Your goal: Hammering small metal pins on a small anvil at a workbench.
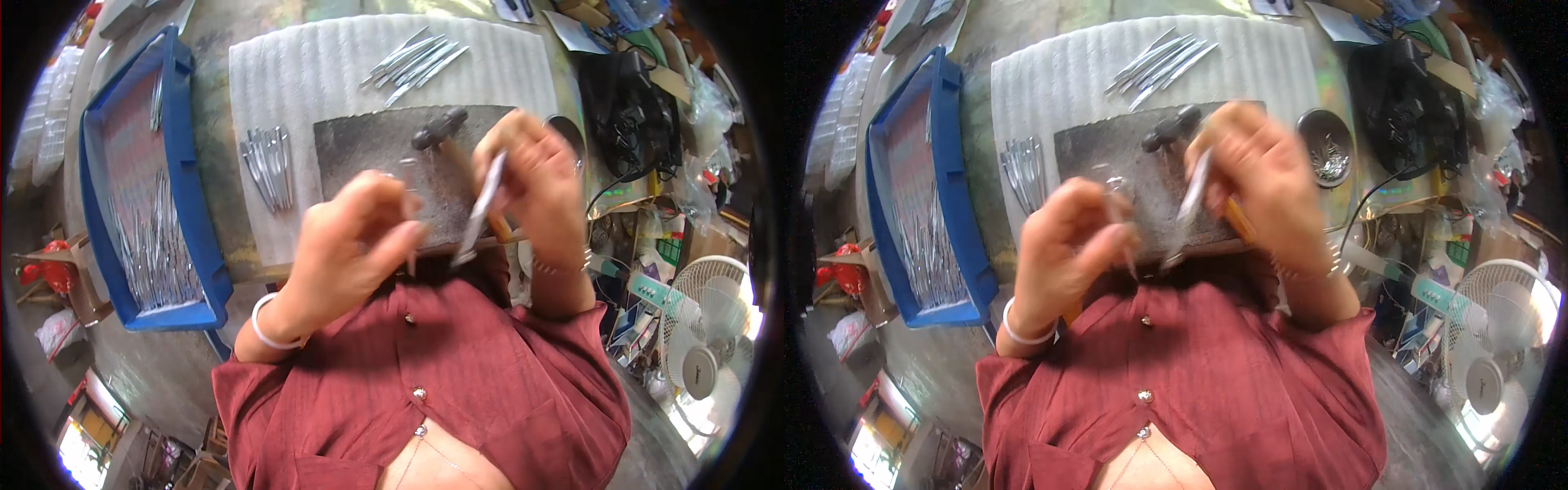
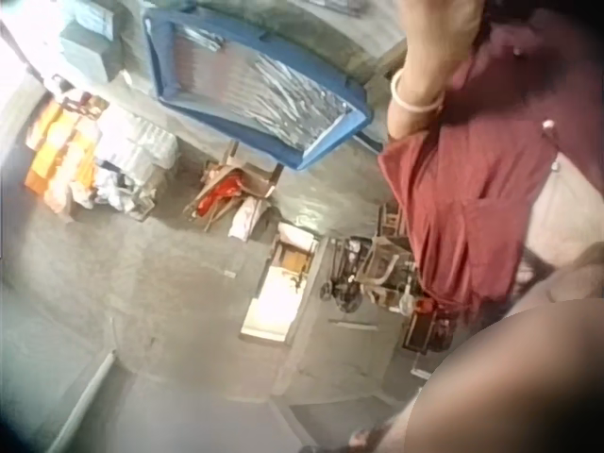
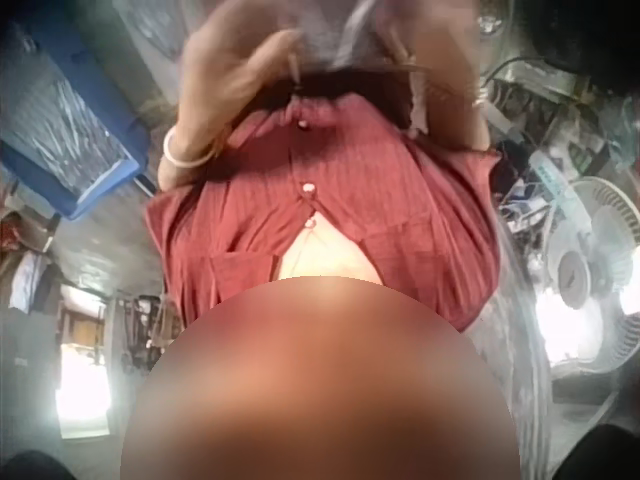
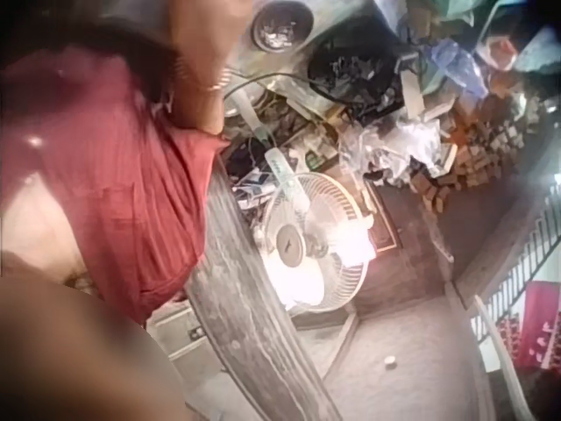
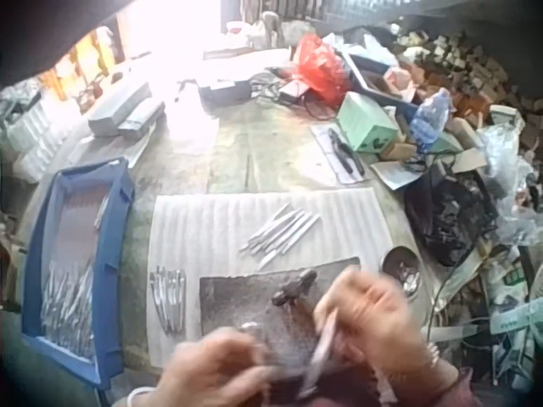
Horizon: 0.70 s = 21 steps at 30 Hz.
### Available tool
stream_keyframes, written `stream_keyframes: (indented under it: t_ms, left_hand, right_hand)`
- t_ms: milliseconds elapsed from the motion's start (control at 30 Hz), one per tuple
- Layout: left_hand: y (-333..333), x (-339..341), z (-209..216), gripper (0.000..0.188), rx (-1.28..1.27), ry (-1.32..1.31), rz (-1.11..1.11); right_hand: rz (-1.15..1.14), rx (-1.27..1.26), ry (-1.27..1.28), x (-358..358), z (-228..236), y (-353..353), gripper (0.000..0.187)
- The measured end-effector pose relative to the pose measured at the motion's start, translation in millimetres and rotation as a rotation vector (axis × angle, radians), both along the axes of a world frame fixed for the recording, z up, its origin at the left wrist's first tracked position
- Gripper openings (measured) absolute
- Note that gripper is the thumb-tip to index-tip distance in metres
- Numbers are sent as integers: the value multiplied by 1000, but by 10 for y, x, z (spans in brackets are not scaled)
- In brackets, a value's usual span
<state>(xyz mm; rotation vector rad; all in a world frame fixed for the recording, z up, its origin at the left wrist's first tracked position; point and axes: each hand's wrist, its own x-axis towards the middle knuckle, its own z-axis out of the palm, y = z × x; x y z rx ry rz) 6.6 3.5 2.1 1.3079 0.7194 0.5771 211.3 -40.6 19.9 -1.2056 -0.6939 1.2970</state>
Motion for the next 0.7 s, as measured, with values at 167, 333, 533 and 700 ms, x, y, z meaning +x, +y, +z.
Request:
stream_keyframes:
  t_ms: [167,333,533,700]
  left_hand:
    - [25,-178,-56,22,409,37,384]
    - [28,-198,-175,21,521,116,376]
    - [26,-227,-262,11,553,302,117]
    - [26,-255,-267,11,327,257,166]
  right_hand:
    - [-15,34,-776,1089,-28,517,20]
    - [84,-115,-1165,1799,-723,1075,22]
    - [-8,-28,-1538,1492,-764,1002,24]
    - [234,24,-1227,508,-54,169,30]
